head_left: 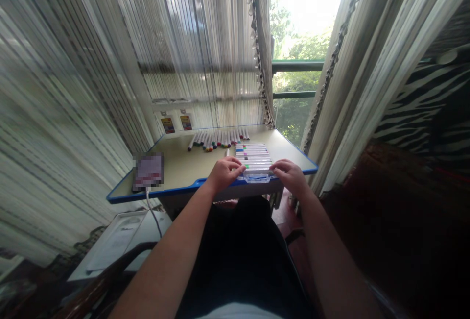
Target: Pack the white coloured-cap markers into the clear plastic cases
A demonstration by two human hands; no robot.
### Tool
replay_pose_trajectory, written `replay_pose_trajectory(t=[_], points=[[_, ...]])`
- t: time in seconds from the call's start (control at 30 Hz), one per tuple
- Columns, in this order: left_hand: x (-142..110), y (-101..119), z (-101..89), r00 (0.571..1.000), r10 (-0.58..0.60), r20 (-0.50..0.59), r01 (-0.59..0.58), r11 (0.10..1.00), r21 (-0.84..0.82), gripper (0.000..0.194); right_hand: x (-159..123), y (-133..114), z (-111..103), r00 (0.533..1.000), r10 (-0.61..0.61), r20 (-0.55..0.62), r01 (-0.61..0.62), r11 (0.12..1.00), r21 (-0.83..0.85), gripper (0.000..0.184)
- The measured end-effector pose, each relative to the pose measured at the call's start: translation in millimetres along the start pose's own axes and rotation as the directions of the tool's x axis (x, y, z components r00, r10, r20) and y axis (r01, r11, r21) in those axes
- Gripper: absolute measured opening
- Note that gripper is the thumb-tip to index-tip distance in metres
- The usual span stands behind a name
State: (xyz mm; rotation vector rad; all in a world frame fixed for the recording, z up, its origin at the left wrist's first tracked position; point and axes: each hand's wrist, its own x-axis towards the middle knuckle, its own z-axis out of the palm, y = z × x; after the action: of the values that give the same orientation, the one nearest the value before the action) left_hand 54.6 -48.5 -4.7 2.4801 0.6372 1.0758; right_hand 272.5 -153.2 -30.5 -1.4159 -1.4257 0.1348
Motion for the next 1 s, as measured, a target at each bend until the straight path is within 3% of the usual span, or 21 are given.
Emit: replay_pose_trajectory(t=[0.4, 0.87, 1.0], points=[[-0.6, 3.2, -1.7, 1.000, 0.000, -0.005, 0.000, 1.000, -0.014, 0.021, 1.4, 0.6, 2.5, 0.999, 0.046, -0.022, -0.046, 0.999, -0.022, 0.016], [-0.2, 1.5, -2.0, 0.999, 0.032, 0.035, -0.033, 0.999, 0.015, 0.018, 3.9, 0.7, 1.0, 0.998, 0.035, 0.052, -0.033, 0.998, -0.047, 0.019], [1.6, 1.1, -2.5, 0.999, -0.005, 0.035, 0.003, 0.999, 0.046, 0.014, 3.7, 2.2, 0.8, 0.998, 0.027, 0.049, -0.025, 0.999, -0.048, 0.018]])
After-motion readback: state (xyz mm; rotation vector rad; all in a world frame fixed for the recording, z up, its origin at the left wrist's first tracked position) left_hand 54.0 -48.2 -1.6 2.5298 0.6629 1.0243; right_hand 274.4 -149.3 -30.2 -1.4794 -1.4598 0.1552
